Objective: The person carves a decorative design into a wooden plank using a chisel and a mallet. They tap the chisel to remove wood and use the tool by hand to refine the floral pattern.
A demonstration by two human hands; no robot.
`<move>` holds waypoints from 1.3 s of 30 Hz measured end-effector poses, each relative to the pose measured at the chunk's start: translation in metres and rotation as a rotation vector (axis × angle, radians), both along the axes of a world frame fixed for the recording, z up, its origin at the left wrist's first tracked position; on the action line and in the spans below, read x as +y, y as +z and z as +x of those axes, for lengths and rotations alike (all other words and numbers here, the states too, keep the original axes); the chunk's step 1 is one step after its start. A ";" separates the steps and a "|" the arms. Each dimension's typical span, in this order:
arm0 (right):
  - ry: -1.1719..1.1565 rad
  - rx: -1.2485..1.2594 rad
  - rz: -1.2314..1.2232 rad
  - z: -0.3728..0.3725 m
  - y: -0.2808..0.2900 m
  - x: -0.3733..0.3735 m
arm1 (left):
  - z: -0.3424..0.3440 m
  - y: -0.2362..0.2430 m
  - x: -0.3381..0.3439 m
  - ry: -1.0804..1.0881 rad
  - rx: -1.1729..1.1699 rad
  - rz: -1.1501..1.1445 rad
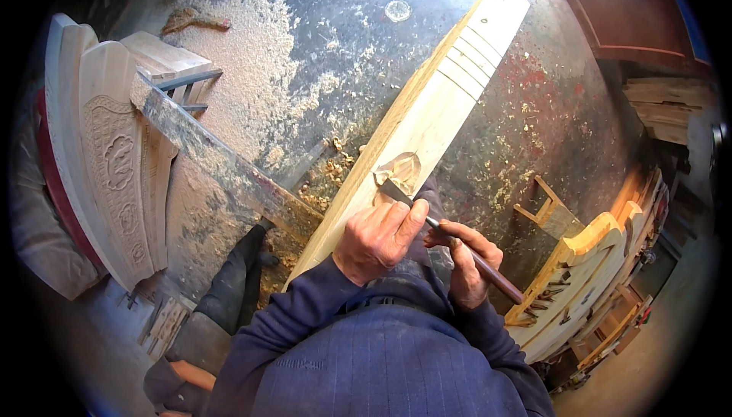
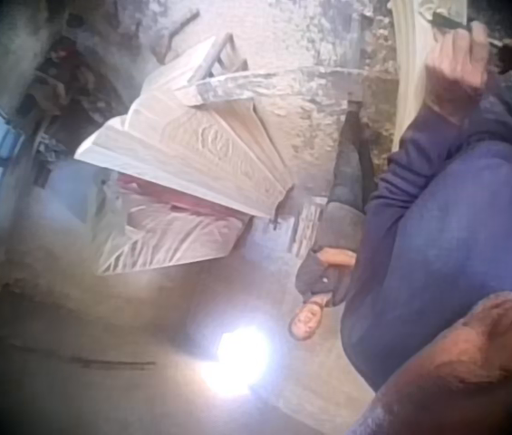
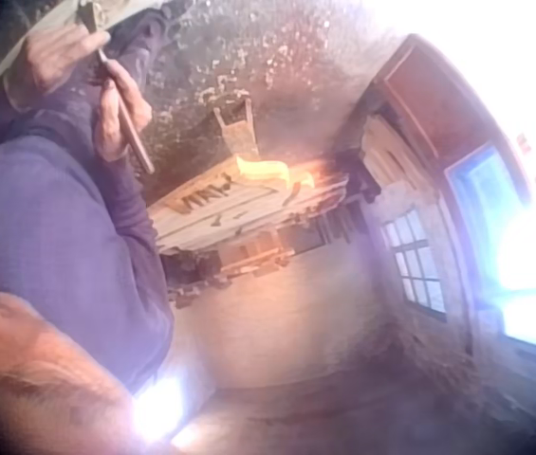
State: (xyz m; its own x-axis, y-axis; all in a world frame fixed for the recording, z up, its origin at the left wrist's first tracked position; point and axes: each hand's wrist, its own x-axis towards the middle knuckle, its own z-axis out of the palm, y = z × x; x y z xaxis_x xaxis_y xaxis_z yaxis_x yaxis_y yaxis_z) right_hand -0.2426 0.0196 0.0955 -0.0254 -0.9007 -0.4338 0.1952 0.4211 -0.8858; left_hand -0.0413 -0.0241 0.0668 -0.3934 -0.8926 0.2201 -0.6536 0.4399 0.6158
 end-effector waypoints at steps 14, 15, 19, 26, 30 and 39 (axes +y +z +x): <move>0.116 0.155 -0.047 -0.003 0.009 -0.012 | 0.001 0.003 -0.003 0.005 0.044 0.026; 0.132 0.172 -0.044 -0.002 0.011 -0.013 | 0.002 0.001 -0.002 -0.005 0.035 0.024; 0.158 0.212 -0.039 -0.002 0.018 -0.020 | 0.003 -0.002 -0.002 -0.008 0.039 0.007; 0.207 0.295 -0.090 -0.003 0.026 -0.031 | 0.004 0.001 -0.005 0.002 0.071 0.027; 0.220 0.289 -0.114 -0.005 0.023 -0.031 | 0.004 0.001 -0.005 0.003 0.072 0.029; 0.189 0.215 -0.100 -0.008 0.014 -0.026 | 0.002 0.002 -0.007 0.013 0.074 0.034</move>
